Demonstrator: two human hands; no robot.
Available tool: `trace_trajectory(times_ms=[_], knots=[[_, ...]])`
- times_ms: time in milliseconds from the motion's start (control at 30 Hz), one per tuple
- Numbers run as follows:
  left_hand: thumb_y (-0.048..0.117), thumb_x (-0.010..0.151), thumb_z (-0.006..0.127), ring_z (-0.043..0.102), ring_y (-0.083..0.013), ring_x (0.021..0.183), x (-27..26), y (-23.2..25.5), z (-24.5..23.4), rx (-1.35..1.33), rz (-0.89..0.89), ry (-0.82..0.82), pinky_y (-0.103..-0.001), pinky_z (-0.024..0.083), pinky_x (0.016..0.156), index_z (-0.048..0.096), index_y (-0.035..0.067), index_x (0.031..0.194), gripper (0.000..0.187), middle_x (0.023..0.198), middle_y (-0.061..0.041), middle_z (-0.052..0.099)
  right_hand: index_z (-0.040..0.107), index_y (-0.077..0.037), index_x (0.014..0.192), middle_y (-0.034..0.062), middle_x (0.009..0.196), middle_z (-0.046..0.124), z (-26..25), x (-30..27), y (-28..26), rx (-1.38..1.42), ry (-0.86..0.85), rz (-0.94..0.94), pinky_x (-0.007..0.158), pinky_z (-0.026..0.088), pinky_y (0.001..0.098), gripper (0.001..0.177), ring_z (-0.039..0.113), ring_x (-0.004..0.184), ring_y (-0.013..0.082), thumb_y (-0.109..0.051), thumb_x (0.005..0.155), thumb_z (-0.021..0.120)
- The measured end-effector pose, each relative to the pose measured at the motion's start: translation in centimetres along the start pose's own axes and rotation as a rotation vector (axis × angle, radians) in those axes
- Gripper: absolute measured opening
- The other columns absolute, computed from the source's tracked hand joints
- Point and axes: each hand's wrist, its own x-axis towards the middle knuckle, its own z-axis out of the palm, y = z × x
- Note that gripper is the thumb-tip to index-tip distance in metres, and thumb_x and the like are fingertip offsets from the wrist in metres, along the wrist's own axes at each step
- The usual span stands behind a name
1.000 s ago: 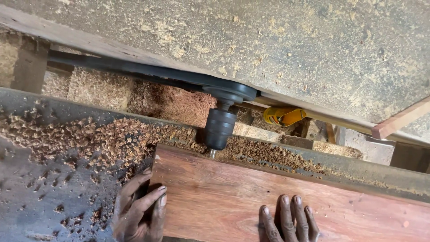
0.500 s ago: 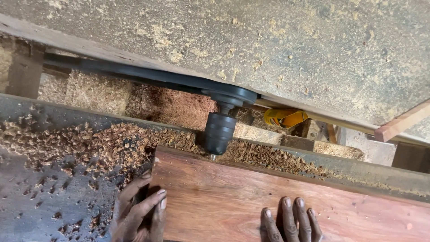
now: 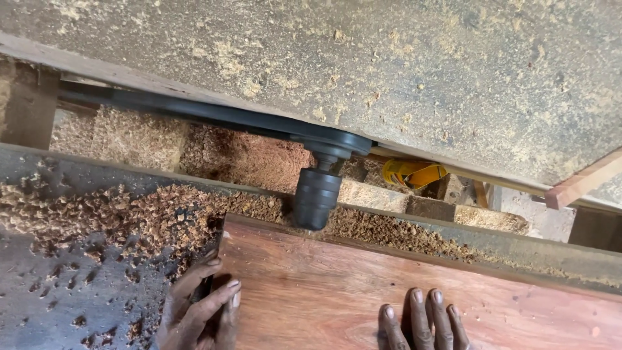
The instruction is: The person guides a long wooden plank under a vertical drill bit of a boring machine, drilling a row of holes along its length. They reposition the plank by hand between holes, brush away sawdust, and continue drilling successive holes down the board.
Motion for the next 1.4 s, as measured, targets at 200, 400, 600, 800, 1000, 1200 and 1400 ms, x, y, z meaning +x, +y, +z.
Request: trace_trajectory(times_ms=[200, 400, 600, 800, 1000, 1200, 1400], knots=[[0.005, 0.086, 0.074, 0.063, -0.0316, 0.128, -0.3, -0.5, 0.1, 0.000, -0.005, -0.024, -0.043, 0.055, 0.109, 0.073, 0.016, 0.107, 0.024, 0.122, -0.012, 0.063, 0.060, -0.029, 0.126, 0.0175, 0.131, 0.064, -0.1, -0.1, 0.3, 0.014, -0.052, -0.003, 0.109, 0.041, 0.0608, 0.044, 0.056, 0.128, 0.0401, -0.045, 0.087, 0.068], [0.005, 0.085, 0.075, 0.064, -0.0309, 0.127, -0.1, -0.7, 0.4, 0.036, 0.013, -0.020, -0.043, 0.054, 0.110, 0.072, 0.018, 0.107, 0.026, 0.121, -0.011, 0.065, 0.058, -0.027, 0.131, 0.0171, 0.132, 0.064, 0.4, 0.0, 0.9, -0.037, 0.038, -0.078, 0.109, 0.042, 0.0590, 0.042, 0.057, 0.129, 0.0403, -0.045, 0.093, 0.064], [0.006, 0.085, 0.074, 0.063, -0.0322, 0.127, 0.0, -1.0, 0.4, -0.004, 0.012, -0.044, -0.043, 0.053, 0.110, 0.072, 0.015, 0.107, 0.024, 0.120, -0.014, 0.064, 0.062, -0.027, 0.125, 0.0196, 0.129, 0.065, -0.2, 0.2, 0.5, 0.020, -0.066, -0.022, 0.106, 0.042, 0.0619, 0.045, 0.057, 0.126, 0.0421, -0.046, 0.084, 0.068], [0.006, 0.089, 0.073, 0.065, -0.0292, 0.127, 0.5, 0.6, 0.7, 0.020, -0.022, 0.008, -0.040, 0.056, 0.109, 0.072, 0.013, 0.104, 0.017, 0.122, -0.013, 0.066, 0.069, -0.026, 0.121, 0.0182, 0.133, 0.064, -1.3, 2.3, -1.4, 0.087, 0.002, 0.122, 0.111, 0.040, 0.0590, 0.042, 0.057, 0.129, 0.0423, -0.033, 0.080, 0.078], [0.010, 0.091, 0.072, 0.066, -0.0280, 0.121, 1.0, 1.0, -0.1, 0.056, 0.018, 0.016, -0.041, 0.058, 0.100, 0.074, 0.008, 0.109, 0.018, 0.130, -0.013, 0.064, 0.070, -0.022, 0.127, 0.0148, 0.140, 0.063, -3.4, 4.1, -2.2, 0.127, 0.114, 0.103, 0.116, 0.040, 0.0524, 0.038, 0.057, 0.133, 0.0361, -0.032, 0.091, 0.076], [0.028, 0.096, 0.065, 0.047, -0.0364, 0.139, 2.8, 0.8, -1.4, 0.012, 0.098, -0.176, -0.048, 0.055, 0.103, 0.061, 0.007, 0.133, 0.043, 0.149, -0.021, 0.045, 0.067, -0.025, 0.136, 0.0132, 0.146, 0.062, -4.1, 2.9, -2.4, 0.057, 0.113, 0.073, 0.120, 0.038, 0.0491, 0.041, 0.054, 0.141, 0.0353, -0.036, 0.096, 0.069], [0.033, 0.099, 0.062, 0.058, -0.0377, 0.122, 6.7, 1.1, -0.5, 0.070, 0.101, -0.259, -0.048, 0.057, 0.095, 0.056, 0.005, 0.138, 0.049, 0.144, -0.023, 0.046, 0.054, -0.018, 0.144, 0.0190, 0.149, 0.049, -7.1, 3.3, -3.2, 0.222, 0.169, 0.018, 0.113, 0.029, 0.0549, 0.085, 0.042, 0.139, 0.0412, -0.070, 0.078, 0.066]])
